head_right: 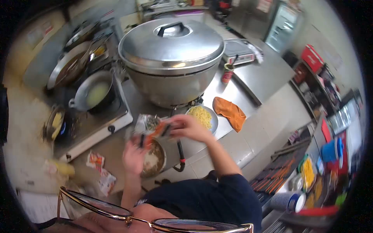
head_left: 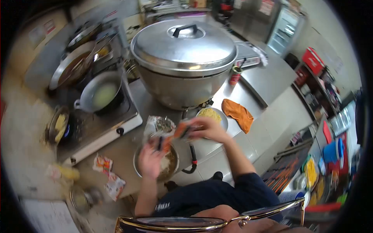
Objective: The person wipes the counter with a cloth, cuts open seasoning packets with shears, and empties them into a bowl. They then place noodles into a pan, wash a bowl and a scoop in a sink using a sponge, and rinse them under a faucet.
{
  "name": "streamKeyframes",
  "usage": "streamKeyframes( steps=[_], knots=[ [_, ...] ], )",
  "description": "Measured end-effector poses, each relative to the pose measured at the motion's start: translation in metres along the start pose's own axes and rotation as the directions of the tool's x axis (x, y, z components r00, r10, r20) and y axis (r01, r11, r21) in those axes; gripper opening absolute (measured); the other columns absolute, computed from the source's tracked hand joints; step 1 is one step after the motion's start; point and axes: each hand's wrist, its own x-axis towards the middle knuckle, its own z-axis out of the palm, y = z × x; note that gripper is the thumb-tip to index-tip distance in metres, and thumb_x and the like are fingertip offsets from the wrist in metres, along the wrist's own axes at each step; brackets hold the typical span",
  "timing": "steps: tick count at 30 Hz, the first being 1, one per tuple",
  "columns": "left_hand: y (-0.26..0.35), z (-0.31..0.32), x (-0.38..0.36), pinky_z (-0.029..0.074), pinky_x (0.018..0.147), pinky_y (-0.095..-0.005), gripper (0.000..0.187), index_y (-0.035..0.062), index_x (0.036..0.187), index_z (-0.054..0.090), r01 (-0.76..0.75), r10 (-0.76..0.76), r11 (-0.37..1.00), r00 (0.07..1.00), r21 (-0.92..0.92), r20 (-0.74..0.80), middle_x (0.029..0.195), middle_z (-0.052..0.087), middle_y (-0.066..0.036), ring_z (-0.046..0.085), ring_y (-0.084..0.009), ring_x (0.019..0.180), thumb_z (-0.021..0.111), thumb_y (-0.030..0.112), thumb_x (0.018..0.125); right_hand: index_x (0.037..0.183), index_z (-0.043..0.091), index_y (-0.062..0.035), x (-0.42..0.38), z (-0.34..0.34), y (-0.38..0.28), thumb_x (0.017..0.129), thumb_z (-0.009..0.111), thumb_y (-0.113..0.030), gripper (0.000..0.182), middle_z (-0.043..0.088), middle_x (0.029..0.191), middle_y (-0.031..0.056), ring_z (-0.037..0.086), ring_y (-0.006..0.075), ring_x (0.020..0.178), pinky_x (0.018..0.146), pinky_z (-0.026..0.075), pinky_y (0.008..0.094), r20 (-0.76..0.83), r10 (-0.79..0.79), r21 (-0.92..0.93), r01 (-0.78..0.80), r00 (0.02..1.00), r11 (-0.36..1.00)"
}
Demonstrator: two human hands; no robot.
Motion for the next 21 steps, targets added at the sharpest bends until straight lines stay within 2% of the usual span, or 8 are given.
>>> streamKeyframes(
  steps=[4,10,13,14,16,18,20,21],
  knots=[
    [-0.105,0.122,0.033,0.048,0.085,-0.0406,0.036,0.0052,0.123,0.045,0.216,-0.210,0.976,0.968,-0.030,0.140,0.121,0.053,-0.011,0.053,-0.0233,0.109,0.036,0.025,0.095,0.091,0.055,0.0002,-0.140,-0.140,-0.008,0.078,0.063,0.000,0.016,0.061,0.078,0.0045,0.061,0.0116,0.072,0.065,0.051,0.0238,-0.301,0.001,-0.174,-0.056,0.954,0.983],
    [-0.280,0.256,0.061,0.048,0.087,-0.0373,0.037,0.0043,0.126,0.042,0.528,-0.467,0.849,0.765,-0.018,0.443,0.120,0.053,-0.011,0.055,-0.0214,0.105,0.035,0.026,0.096,0.090,0.053,-0.0007,-0.262,-0.240,-0.039,0.077,0.065,-0.001,0.018,0.058,0.072,0.0025,0.060,0.0097,0.065,0.055,0.048,0.0218,-0.370,-0.058,-0.006,0.060,0.927,0.998],
    [-0.339,0.315,0.060,0.041,0.095,-0.0371,0.042,0.0019,0.129,0.035,0.458,-0.413,0.889,0.793,0.009,0.449,0.125,0.048,-0.012,0.052,-0.0246,0.110,0.031,0.028,0.097,0.090,0.051,-0.0017,-0.271,-0.291,-0.027,0.075,0.065,0.000,0.021,0.052,0.069,-0.0002,0.057,0.0078,0.060,0.049,0.046,0.0204,-0.677,-0.152,-0.296,-0.078,0.720,0.952],
    [-0.356,0.329,0.064,0.041,0.095,-0.0371,0.042,0.0019,0.129,0.035,0.468,-0.421,0.884,0.782,0.013,0.460,0.125,0.048,-0.012,0.052,-0.0246,0.110,0.031,0.028,0.097,0.090,0.051,-0.0017,-0.280,-0.309,-0.026,0.075,0.065,0.000,0.021,0.052,0.069,-0.0002,0.057,0.0078,0.060,0.049,0.046,0.0204,-0.689,-0.154,-0.298,-0.082,0.708,0.951],
    [-0.389,0.351,0.072,0.038,0.099,-0.0375,0.046,-0.0014,0.132,0.030,0.171,-0.216,0.976,0.819,0.132,0.532,0.127,0.046,-0.014,0.048,-0.0251,0.114,0.030,0.029,0.097,0.093,0.052,-0.0009,-0.289,-0.337,-0.031,0.076,0.065,-0.002,0.022,0.051,0.069,-0.0006,0.057,0.0075,0.059,0.049,0.046,0.0207,-0.809,-0.131,-0.252,-0.136,0.573,0.958],
    [-0.429,0.366,0.080,0.036,0.100,-0.0371,0.048,-0.0041,0.134,0.026,0.184,-0.238,0.971,0.800,0.152,0.551,0.129,0.043,-0.015,0.045,-0.0247,0.117,0.031,0.027,0.097,0.097,0.053,0.0016,-0.281,-0.365,-0.023,0.078,0.063,-0.004,0.023,0.054,0.072,0.0011,0.057,0.0086,0.059,0.049,0.046,0.0217,-0.797,-0.248,-0.429,-0.227,0.550,0.874],
    [-0.460,0.388,0.092,0.036,0.099,-0.0364,0.048,-0.0019,0.131,0.030,0.158,-0.195,0.981,0.811,0.115,0.552,0.126,0.047,-0.012,0.047,-0.0208,0.115,0.034,0.030,0.096,0.098,0.057,0.0042,-0.266,-0.402,-0.008,0.077,0.064,-0.008,0.025,0.060,0.071,0.0059,0.055,0.0059,0.056,0.048,0.044,0.0205,-0.767,-0.007,-0.050,-0.049,0.642,0.998],
    [-0.473,0.399,0.105,0.039,0.096,-0.0342,0.049,-0.0010,0.129,0.035,0.098,-0.129,0.991,0.829,0.086,0.544,0.123,0.050,-0.009,0.050,-0.0194,0.112,0.041,0.032,0.094,0.097,0.058,0.0064,-0.262,-0.419,-0.004,0.079,0.062,-0.008,0.023,0.061,0.071,0.0060,0.056,0.0076,0.055,0.047,0.045,0.0210,-0.743,-0.052,-0.028,0.046,0.667,0.999]
  ],
)
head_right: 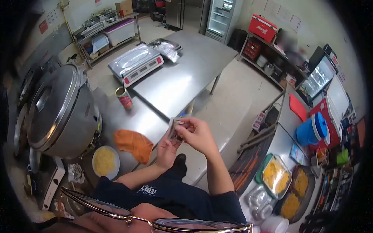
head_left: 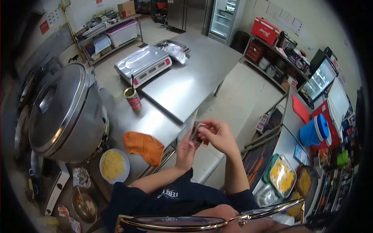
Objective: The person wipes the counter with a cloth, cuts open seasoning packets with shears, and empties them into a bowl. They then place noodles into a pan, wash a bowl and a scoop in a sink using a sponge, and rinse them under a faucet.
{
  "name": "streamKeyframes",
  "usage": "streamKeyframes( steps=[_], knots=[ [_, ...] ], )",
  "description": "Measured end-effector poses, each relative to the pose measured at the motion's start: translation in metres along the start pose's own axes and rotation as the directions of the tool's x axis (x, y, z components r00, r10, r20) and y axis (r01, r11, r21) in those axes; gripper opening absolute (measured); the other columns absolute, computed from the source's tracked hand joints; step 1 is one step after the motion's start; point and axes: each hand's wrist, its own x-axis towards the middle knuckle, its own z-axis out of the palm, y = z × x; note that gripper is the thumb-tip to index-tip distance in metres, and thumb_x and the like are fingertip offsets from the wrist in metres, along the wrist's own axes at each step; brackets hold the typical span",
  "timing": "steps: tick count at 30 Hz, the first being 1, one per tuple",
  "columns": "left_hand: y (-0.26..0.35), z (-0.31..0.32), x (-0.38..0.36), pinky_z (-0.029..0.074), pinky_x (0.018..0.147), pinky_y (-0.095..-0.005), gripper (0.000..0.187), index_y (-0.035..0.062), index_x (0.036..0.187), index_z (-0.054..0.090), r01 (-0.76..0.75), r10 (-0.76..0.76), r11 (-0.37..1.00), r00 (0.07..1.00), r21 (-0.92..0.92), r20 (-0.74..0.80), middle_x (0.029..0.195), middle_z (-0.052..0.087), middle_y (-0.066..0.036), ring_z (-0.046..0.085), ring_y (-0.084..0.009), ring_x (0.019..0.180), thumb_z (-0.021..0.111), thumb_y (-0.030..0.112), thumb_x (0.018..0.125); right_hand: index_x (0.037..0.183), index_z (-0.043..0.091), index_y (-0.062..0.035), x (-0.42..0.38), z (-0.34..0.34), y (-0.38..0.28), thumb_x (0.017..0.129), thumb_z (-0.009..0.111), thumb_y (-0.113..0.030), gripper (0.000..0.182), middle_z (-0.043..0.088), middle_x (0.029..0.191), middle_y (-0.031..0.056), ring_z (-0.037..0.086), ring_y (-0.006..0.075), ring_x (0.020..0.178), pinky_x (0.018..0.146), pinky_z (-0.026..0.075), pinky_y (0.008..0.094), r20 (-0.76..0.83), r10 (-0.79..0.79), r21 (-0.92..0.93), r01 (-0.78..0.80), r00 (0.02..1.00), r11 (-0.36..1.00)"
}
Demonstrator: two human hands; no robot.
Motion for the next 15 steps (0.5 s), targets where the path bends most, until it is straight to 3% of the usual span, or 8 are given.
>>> streamKeyframes(
  steps=[1,3,5,6,7,9,11,15],
  knots=[
    [-0.009,-0.004,0.018,0.039,0.096,-0.0342,0.049,-0.0010,0.129,0.035,-0.015,0.015,1.000,1.000,0.001,0.000,0.123,0.050,-0.009,0.050,-0.0194,0.112,0.041,0.032,0.094,0.097,0.058,0.0064,0.017,-0.009,0.001,0.079,0.062,-0.008,0.023,0.061,0.071,0.0060,0.056,0.0076,0.055,0.047,0.045,0.0210,0.010,-0.011,-0.004,0.011,1.000,1.000],
    [-0.028,-0.017,0.055,0.041,0.091,-0.0289,0.043,-0.0040,0.128,0.038,0.082,-0.060,0.957,0.995,0.279,-0.086,0.117,0.054,-0.009,0.052,-0.0147,0.104,0.044,0.022,0.095,0.093,0.057,0.0063,0.055,-0.027,0.002,0.080,0.062,-0.006,0.019,0.062,0.080,0.0094,0.060,0.0112,0.063,0.050,0.046,0.0224,0.098,0.057,-0.181,-0.038,0.994,0.983],
    [-0.046,-0.026,0.099,0.044,0.085,-0.0259,0.036,-0.0042,0.121,0.046,0.116,-0.092,0.977,0.986,0.177,-0.141,0.109,0.058,-0.007,0.055,-0.0118,0.097,0.046,0.019,0.094,0.091,0.058,0.0036,0.100,-0.039,0.005,0.080,0.063,-0.008,0.017,0.061,0.078,0.0098,0.060,0.0123,0.060,0.050,0.046,0.0227,0.060,0.038,-0.365,-0.013,0.997,0.931],
    [-0.058,-0.031,0.122,0.044,0.083,-0.0245,0.034,-0.0037,0.119,0.048,0.114,-0.087,0.987,0.973,0.116,-0.212,0.107,0.059,-0.006,0.055,-0.0110,0.095,0.046,0.019,0.094,0.089,0.058,0.0025,0.125,-0.046,0.014,0.081,0.063,-0.010,0.016,0.061,0.077,0.0086,0.060,0.0126,0.060,0.050,0.046,0.0237,0.030,-0.312,-0.636,0.259,0.950,0.727],
    [-0.066,-0.033,0.142,0.044,0.082,-0.0231,0.033,-0.0032,0.117,0.050,0.112,-0.093,0.992,0.954,0.050,-0.286,0.106,0.059,-0.006,0.055,-0.0102,0.093,0.045,0.020,0.094,0.087,0.058,0.0014,0.144,-0.051,0.019,0.081,0.062,-0.012,0.015,0.060,0.075,0.0073,0.059,0.0130,0.059,0.051,0.046,0.0247,0.109,-0.609,-0.834,0.406,0.785,0.374],
    [-0.076,-0.042,0.177,0.044,0.081,-0.0222,0.031,-0.0025,0.113,0.054,0.116,-0.087,0.990,0.955,0.085,-0.284,0.104,0.059,-0.005,0.055,-0.0095,0.090,0.044,0.021,0.095,0.084,0.058,-0.0010,0.182,-0.059,0.023,0.083,0.060,-0.016,0.015,0.059,0.070,0.0076,0.059,0.0179,0.058,0.052,0.044,0.0269,0.045,-0.670,-0.790,0.437,0.741,0.430],
    [-0.075,-0.044,0.204,0.044,0.080,-0.0229,0.032,-0.0027,0.110,0.055,0.106,-0.046,0.979,0.946,0.172,-0.321,0.100,0.060,-0.005,0.055,-0.0097,0.086,0.043,0.023,0.095,0.077,0.060,-0.0030,0.215,-0.064,0.031,0.081,0.060,-0.019,0.017,0.059,0.064,0.0108,0.058,0.0266,0.058,0.054,0.045,0.0317,0.009,-0.213,-0.255,0.208,0.977,0.944],
    [-0.090,-0.057,0.252,0.043,0.079,-0.0222,0.032,-0.0002,0.114,0.051,0.012,0.093,0.973,0.895,0.232,-0.437,0.103,0.057,-0.005,0.052,-0.0091,0.090,0.040,0.024,0.096,0.079,0.059,-0.0025,0.270,-0.056,0.053,0.085,0.054,-0.013,0.013,0.056,0.065,0.0132,0.055,0.0230,0.052,0.050,0.044,0.0318,0.005,-0.453,-0.411,0.414,0.892,0.812]
  ],
)
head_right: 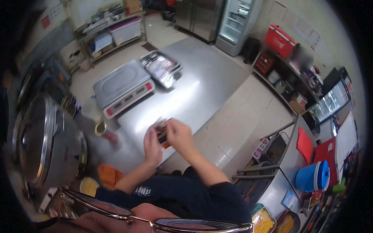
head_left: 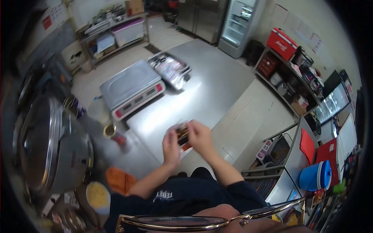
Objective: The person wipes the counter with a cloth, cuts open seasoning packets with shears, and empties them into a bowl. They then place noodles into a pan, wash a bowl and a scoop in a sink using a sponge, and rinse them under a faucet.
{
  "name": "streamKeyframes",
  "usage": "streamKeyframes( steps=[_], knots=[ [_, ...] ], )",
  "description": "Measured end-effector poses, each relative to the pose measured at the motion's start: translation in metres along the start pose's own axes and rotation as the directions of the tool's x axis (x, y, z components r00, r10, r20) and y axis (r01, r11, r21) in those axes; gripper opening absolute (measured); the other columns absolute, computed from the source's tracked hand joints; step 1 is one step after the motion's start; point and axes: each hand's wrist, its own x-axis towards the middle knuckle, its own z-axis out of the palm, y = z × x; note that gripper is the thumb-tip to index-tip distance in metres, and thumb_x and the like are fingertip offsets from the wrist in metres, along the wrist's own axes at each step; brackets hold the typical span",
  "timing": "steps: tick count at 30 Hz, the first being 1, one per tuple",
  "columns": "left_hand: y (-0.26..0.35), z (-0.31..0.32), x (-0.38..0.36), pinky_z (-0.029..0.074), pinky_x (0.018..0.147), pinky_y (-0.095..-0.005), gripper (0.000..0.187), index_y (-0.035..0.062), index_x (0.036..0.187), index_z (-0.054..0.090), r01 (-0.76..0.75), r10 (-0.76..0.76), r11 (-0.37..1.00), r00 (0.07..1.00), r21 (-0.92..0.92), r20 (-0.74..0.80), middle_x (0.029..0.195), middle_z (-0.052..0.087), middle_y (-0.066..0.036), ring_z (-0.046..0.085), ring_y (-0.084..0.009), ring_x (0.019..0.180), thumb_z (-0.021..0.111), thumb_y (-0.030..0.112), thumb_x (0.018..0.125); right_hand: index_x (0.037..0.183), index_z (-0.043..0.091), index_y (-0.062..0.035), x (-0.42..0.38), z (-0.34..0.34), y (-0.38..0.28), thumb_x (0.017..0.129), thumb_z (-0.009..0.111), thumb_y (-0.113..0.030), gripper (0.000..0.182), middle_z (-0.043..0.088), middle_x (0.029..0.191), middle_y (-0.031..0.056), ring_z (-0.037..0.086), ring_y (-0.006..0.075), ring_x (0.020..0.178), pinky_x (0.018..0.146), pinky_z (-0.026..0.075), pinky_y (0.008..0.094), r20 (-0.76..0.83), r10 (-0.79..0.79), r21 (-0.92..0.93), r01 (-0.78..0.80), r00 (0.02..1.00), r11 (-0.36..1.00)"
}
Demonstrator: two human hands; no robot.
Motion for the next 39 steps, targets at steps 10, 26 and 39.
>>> streamKeyframes(
  steps=[10,26,39],
  knots=[
    [-0.026,0.024,0.110,0.047,0.080,-0.0293,0.034,0.0035,0.108,0.049,-0.010,-0.015,0.997,0.937,-0.070,-0.348,0.104,0.055,-0.009,0.056,-0.0167,0.093,0.036,0.032,0.096,0.079,0.057,-0.0076,0.126,0.053,0.091,0.085,0.055,-0.023,0.016,0.058,0.062,0.0127,0.056,0.0323,0.054,0.048,0.044,0.0369,0.376,-0.199,0.147,0.154,0.905,0.977],
    [-0.056,0.018,0.155,0.048,0.060,-0.0276,0.036,0.0103,0.107,0.049,-0.184,0.001,0.976,0.545,-0.118,-0.839,0.092,0.055,-0.002,0.055,-0.0129,0.071,0.040,0.042,0.093,0.089,0.067,-0.0121,0.474,0.245,0.276,0.072,0.057,-0.012,0.019,0.064,0.084,0.0162,0.062,0.0323,0.081,0.069,0.050,0.0415,0.658,-0.428,-0.103,0.638,0.619,0.763],
    [0.017,-0.002,0.081,0.046,0.054,-0.0256,0.034,0.0106,0.105,0.050,-0.609,0.192,0.787,0.399,-0.102,-0.897,0.090,0.056,-0.002,0.053,-0.0148,0.067,0.044,0.041,0.092,0.078,0.063,-0.0050,0.524,0.258,0.307,0.058,0.060,-0.006,0.020,0.062,0.082,0.0183,0.060,0.0369,0.076,0.065,0.047,0.0414,0.943,-0.193,-0.112,0.804,0.272,0.585]
  ],
)
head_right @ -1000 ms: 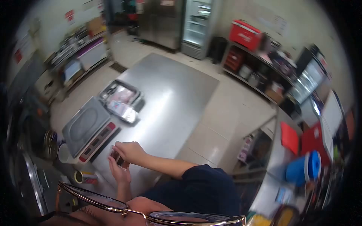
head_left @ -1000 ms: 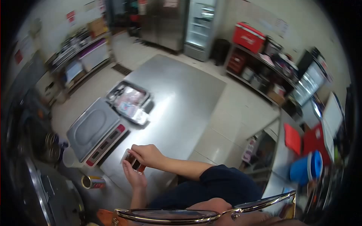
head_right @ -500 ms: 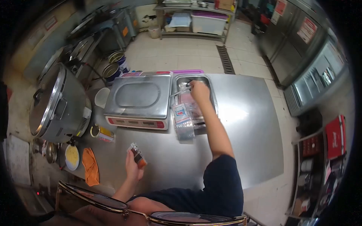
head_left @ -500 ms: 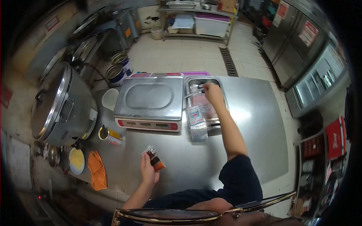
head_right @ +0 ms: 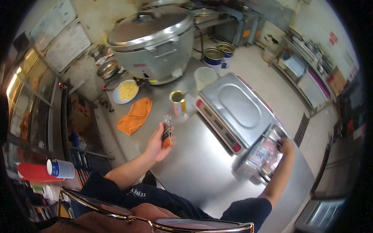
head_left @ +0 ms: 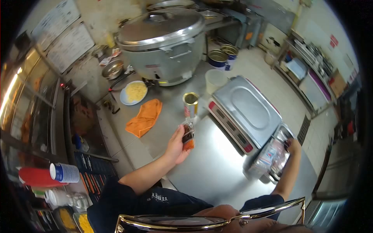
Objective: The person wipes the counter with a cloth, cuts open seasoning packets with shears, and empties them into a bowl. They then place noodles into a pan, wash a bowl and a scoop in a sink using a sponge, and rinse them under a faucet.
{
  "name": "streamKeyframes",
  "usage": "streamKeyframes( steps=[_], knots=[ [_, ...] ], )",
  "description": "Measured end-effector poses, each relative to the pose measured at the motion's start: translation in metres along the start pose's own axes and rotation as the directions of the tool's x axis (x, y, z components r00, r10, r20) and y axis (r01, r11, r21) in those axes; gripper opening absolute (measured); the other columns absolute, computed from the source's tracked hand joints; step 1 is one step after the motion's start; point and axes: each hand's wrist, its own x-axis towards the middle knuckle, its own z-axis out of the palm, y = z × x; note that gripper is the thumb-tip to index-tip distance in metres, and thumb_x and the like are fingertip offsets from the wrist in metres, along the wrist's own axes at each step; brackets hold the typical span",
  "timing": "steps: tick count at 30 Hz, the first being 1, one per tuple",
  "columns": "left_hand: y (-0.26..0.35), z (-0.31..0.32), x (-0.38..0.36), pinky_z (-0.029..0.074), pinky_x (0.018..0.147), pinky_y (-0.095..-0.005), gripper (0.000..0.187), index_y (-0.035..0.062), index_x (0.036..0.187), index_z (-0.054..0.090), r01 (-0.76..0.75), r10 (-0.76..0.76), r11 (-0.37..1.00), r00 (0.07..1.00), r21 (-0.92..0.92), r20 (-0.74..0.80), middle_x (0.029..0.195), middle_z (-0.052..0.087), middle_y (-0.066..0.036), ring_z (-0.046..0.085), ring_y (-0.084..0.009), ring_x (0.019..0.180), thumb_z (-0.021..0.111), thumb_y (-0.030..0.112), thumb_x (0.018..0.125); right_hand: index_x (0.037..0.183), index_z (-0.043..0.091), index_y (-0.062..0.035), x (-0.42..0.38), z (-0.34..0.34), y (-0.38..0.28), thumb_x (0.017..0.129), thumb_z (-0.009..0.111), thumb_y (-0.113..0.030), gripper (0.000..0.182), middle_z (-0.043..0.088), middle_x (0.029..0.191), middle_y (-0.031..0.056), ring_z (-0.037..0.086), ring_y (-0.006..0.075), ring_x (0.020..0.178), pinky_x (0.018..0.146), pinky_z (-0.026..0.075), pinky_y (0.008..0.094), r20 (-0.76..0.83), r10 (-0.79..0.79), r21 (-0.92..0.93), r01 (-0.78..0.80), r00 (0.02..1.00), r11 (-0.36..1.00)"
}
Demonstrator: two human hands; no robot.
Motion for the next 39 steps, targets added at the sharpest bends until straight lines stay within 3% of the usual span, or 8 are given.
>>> streamKeyframes(
  steps=[6,11,14,18,21,27,29,39],
  knots=[
    [0.088,-0.034,0.000,0.048,0.065,-0.0279,0.031,0.0129,0.110,0.049,-0.264,0.265,0.964,0.962,0.018,-0.072,0.096,0.056,-0.001,0.054,-0.0126,0.080,0.042,0.038,0.093,0.086,0.057,-0.0021,-0.075,-0.066,0.013,0.066,0.060,-0.003,0.020,0.059,0.082,0.0196,0.057,0.0383,0.080,0.068,0.045,0.0463,-0.254,0.086,-0.243,-0.150,0.963,0.958],
    [0.192,-0.117,-0.003,0.048,0.072,-0.0306,0.029,0.0131,0.111,0.047,-0.455,0.451,0.890,0.888,-0.027,-0.088,0.098,0.055,-0.001,0.055,-0.0124,0.086,0.039,0.036,0.094,0.120,0.045,0.0041,-0.161,-0.096,-0.205,0.075,0.046,0.008,0.044,0.055,0.102,0.0121,0.056,0.0175,0.091,0.079,0.046,0.0297,-0.369,0.044,0.800,0.292,0.929,0.525],
    [0.245,-0.168,-0.011,0.048,0.075,-0.0322,0.028,0.0127,0.111,0.046,-0.534,0.534,0.846,0.845,0.016,-0.018,0.099,0.055,-0.002,0.055,-0.0132,0.088,0.038,0.035,0.095,0.111,0.049,0.0005,-0.175,-0.054,-0.449,0.061,0.055,0.001,0.051,0.053,0.100,0.0090,0.055,0.0211,0.092,0.073,0.047,0.0293,-0.218,-0.173,0.685,0.277,0.960,0.673],
    [0.302,-0.219,-0.010,0.046,0.080,-0.0291,0.023,0.0092,0.105,0.042,-0.709,0.712,0.701,0.691,0.078,-0.126,0.100,0.053,-0.004,0.054,-0.0125,0.090,0.035,0.030,0.097,0.105,0.050,0.0008,-0.181,-0.014,-0.770,0.068,0.065,0.007,0.041,0.055,0.106,0.0103,0.056,0.0212,0.092,0.072,0.051,0.0296,0.188,-0.594,0.800,-0.473,0.782,-0.370],
    [0.339,-0.248,-0.009,0.045,0.079,-0.0276,0.023,0.0092,0.103,0.042,-0.807,0.819,0.569,0.540,0.157,-0.193,0.099,0.052,-0.003,0.052,-0.0114,0.088,0.035,0.030,0.097,0.097,0.053,0.0015,-0.196,0.010,-0.902,0.072,0.065,0.001,0.028,0.061,0.090,0.0090,0.060,0.0163,0.074,0.066,0.048,0.0244,-0.297,-0.515,0.843,-0.032,0.804,-0.537],
    [0.424,-0.322,-0.005,0.043,0.082,-0.0285,0.026,0.0068,0.111,0.044,-0.795,0.856,0.516,0.489,0.317,-0.167,0.108,0.052,-0.006,0.052,-0.0137,0.095,0.045,0.026,0.094,0.089,0.055,0.0012,-0.163,-0.015,-0.997,0.075,0.066,-0.003,0.019,0.061,0.076,0.0066,0.059,0.0106,0.067,0.060,0.046,0.0218,-0.203,-0.619,0.961,0.034,0.759,-0.273],
    [0.481,-0.324,-0.013,0.042,0.086,-0.0307,0.045,0.0049,0.121,0.043,-0.484,0.936,-0.044,0.287,0.874,0.206,0.117,0.053,-0.011,0.053,-0.0178,0.103,0.060,0.025,0.085,0.086,0.054,-0.0001,-0.137,-0.035,-1.017,0.073,0.068,-0.004,0.019,0.059,0.075,0.0033,0.056,0.0092,0.065,0.058,0.044,0.0219,-0.213,-0.673,0.959,0.019,0.708,-0.283],
    [0.649,-0.323,0.092,0.048,0.065,-0.0231,0.017,0.0009,0.091,0.064,-0.302,0.429,0.223,0.884,0.927,0.185,0.080,0.066,-0.005,0.061,-0.0109,0.072,0.068,0.009,0.076,0.087,0.056,-0.0011,0.012,-0.055,-1.123,0.067,0.078,-0.013,0.032,0.056,0.075,0.0020,0.047,0.0054,0.062,0.052,0.041,0.0225,-0.351,-0.721,0.892,0.448,0.598,-0.063]
  ],
)
